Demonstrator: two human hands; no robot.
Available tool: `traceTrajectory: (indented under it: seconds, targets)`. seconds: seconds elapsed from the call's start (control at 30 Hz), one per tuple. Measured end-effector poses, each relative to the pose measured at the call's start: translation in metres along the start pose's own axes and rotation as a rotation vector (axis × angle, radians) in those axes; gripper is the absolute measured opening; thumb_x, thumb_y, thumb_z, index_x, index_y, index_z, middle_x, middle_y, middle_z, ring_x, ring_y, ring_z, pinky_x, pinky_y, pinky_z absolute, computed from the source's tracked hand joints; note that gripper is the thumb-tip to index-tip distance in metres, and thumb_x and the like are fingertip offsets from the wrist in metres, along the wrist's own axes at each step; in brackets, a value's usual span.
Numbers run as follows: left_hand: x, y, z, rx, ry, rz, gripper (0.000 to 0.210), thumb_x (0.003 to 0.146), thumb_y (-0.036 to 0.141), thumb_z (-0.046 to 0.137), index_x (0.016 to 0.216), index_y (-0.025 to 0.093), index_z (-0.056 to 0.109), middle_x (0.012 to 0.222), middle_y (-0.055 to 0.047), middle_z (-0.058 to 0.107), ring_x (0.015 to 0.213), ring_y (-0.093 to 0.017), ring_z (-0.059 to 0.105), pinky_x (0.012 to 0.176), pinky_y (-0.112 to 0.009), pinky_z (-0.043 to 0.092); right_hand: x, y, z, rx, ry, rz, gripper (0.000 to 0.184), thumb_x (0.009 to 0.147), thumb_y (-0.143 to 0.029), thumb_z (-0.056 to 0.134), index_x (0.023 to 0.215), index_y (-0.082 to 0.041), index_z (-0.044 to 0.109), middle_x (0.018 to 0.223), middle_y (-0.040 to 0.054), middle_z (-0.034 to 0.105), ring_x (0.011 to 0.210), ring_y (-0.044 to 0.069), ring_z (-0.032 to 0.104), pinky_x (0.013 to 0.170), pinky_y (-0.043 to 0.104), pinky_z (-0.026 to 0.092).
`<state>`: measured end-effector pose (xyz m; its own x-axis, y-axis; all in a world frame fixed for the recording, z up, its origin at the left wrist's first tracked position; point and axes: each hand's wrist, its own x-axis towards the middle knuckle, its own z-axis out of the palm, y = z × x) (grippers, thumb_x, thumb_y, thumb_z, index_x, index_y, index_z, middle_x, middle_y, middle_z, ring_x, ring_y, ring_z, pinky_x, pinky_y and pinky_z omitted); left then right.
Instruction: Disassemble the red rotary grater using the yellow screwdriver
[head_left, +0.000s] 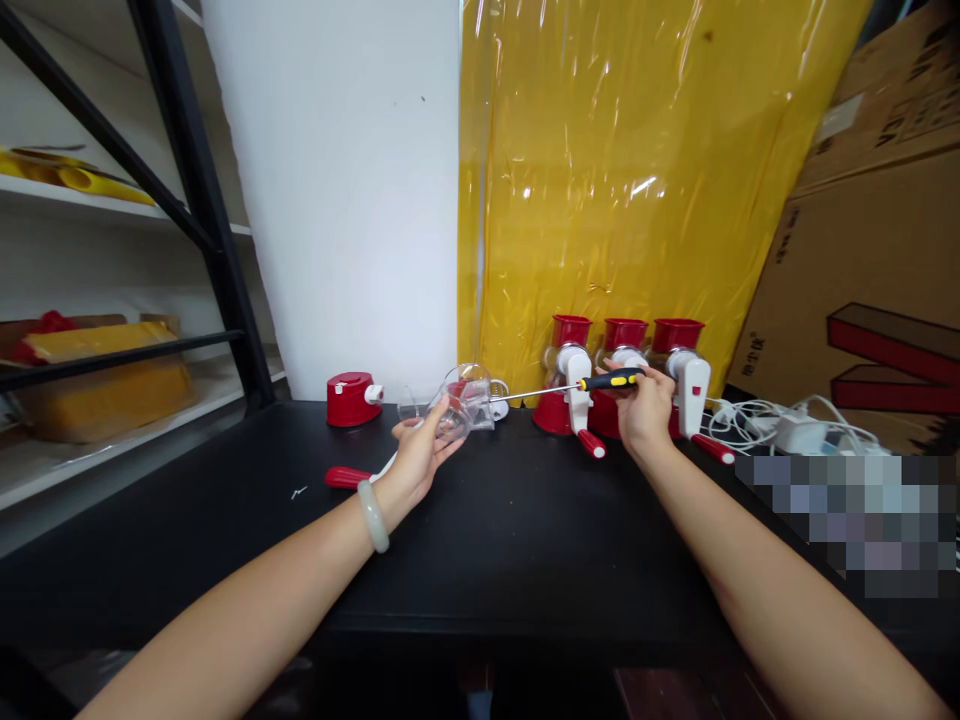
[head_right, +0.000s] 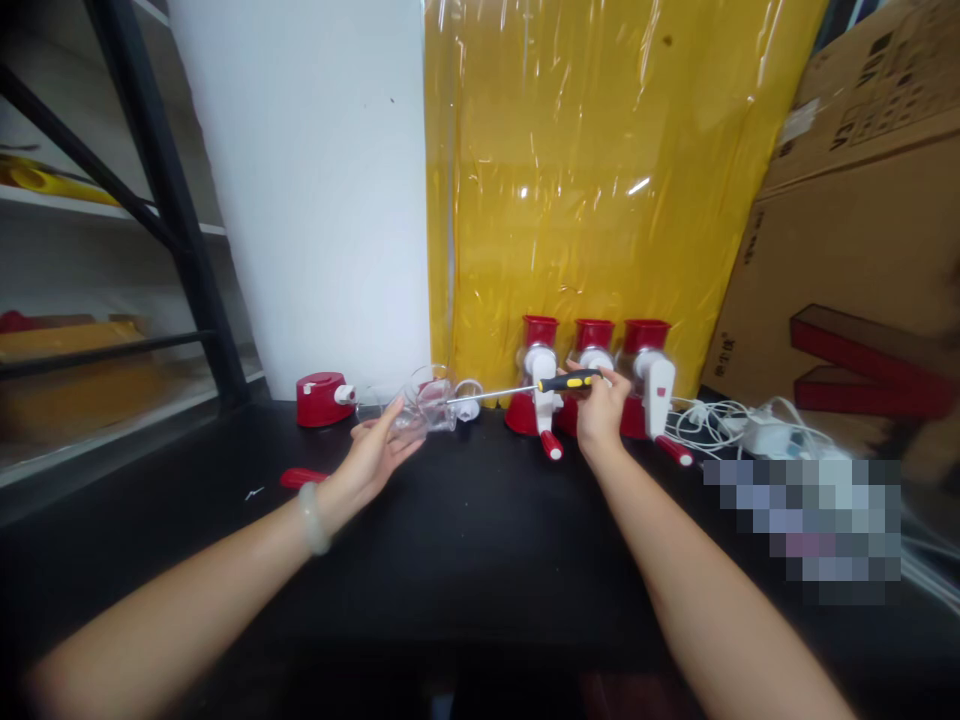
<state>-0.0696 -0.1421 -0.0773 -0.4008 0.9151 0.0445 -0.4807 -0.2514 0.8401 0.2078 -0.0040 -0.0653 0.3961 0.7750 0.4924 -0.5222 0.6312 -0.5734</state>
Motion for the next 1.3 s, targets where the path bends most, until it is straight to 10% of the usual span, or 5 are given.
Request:
traceTrajectory:
  seconds: [0.57,1.3]
  targets:
    - [-0.001,0.002,0.001,0.002,0.008,-0.006,0.058,0.077,0.038,0.090,0.119,0.021,0.054,0.106,-0.011,0.075,0.093,-0.023,0.077,0.098,-0.045,0.059,0.001,0.002,-0.002,-0.059,0.012,0.016,0.050,0.078,-0.053,0.079,0.097,-0.027,0.040,0.094,0.0001,0.070,0.079,0.017,0.069,0.067,0.029,0.053]
    - [-0.002,0.002,0.001,-0.021,0.003,-0.006,0.058,0.076,0.036,0.091,0.119,0.021,0.054,0.106,-0.012,0.075,0.095,-0.024,0.077,0.098,-0.046,0.059,0.008,0.005,-0.008,-0.087,0.036,0.004,0.036,0.077,-0.035,0.075,0.110,-0.023,0.068,0.106,0.0041,0.072,0.088,0.017,0.069,0.072,0.032,0.057]
